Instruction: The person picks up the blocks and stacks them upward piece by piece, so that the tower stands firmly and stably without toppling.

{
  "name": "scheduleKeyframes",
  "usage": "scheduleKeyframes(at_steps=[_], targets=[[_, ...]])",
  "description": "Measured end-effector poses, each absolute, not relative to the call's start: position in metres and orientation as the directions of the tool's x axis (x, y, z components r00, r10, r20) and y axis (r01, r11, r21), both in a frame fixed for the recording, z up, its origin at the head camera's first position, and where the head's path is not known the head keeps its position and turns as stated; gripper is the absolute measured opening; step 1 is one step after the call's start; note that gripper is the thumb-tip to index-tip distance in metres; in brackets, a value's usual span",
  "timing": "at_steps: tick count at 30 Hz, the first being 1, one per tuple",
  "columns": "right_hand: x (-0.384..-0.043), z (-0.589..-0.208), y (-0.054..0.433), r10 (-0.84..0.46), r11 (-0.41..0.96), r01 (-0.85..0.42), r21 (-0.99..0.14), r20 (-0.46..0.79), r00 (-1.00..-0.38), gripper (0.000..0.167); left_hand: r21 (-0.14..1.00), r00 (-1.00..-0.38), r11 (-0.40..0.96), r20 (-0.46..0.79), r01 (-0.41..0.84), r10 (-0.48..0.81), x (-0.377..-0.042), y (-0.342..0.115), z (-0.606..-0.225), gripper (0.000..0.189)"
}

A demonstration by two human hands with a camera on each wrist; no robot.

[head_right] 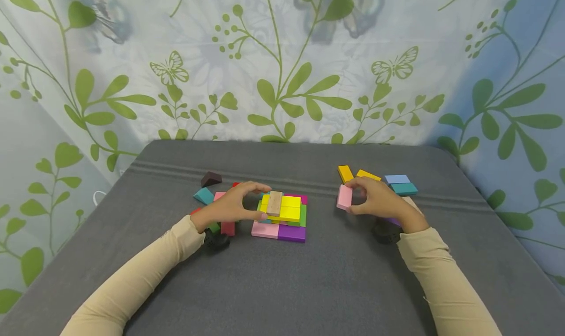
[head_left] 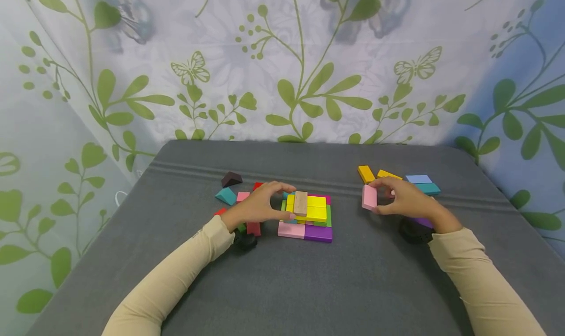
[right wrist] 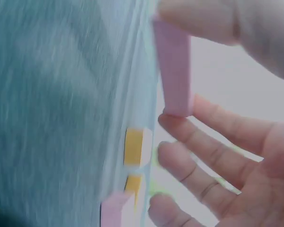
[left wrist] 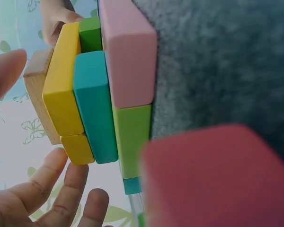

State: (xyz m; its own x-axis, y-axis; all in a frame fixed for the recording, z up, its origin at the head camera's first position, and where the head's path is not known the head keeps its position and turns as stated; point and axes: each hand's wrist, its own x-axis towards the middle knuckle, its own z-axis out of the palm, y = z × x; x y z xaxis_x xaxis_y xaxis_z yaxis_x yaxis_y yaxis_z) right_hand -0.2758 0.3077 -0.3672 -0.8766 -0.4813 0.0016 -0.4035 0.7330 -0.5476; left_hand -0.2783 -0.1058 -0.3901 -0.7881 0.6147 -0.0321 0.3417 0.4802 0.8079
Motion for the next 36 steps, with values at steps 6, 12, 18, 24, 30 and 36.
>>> scheduleKeyframes(at_steps=[6, 12, 18, 24, 30, 36], targets=[[-0.269, -0.367, 0.275, -0.508, 0.667, -0.442, -0.599, 0.067, -0.858, 0.06, 0.804, -0.777, 0.489, -0.053, 0.34, 0.628, -0.28, -0.103, -0.387, 0.069], [-0.268, -0.373, 0.246, -0.536, 0.598, -0.46, -0.657, 0.099, -0.839, 0.06, 0.809, -0.78, 0.492, -0.068, 0.322, 0.622, -0.28, -0.101, -0.386, 0.067], [-0.269, -0.379, 0.227, -0.594, 0.529, -0.495, -0.69, 0.116, -0.796, 0.058, 0.821, -0.782, 0.476, -0.06, 0.315, 0.62, -0.28, -0.101, -0.388, 0.064], [-0.269, -0.38, 0.214, -0.611, 0.509, -0.507, -0.696, 0.122, -0.782, 0.058, 0.827, -0.781, 0.459, -0.039, 0.325, 0.624, -0.281, -0.101, -0.391, 0.062], [-0.269, -0.385, 0.205, -0.611, 0.469, -0.501, -0.727, 0.143, -0.779, 0.059, 0.832, -0.777, 0.448, -0.032, 0.329, 0.629, -0.282, -0.101, -0.394, 0.061], [-0.266, -0.39, 0.2, -0.589, 0.421, -0.468, -0.777, 0.159, -0.792, 0.063, 0.827, -0.77, 0.44, -0.014, 0.349, 0.637, -0.282, -0.101, -0.393, 0.061]])
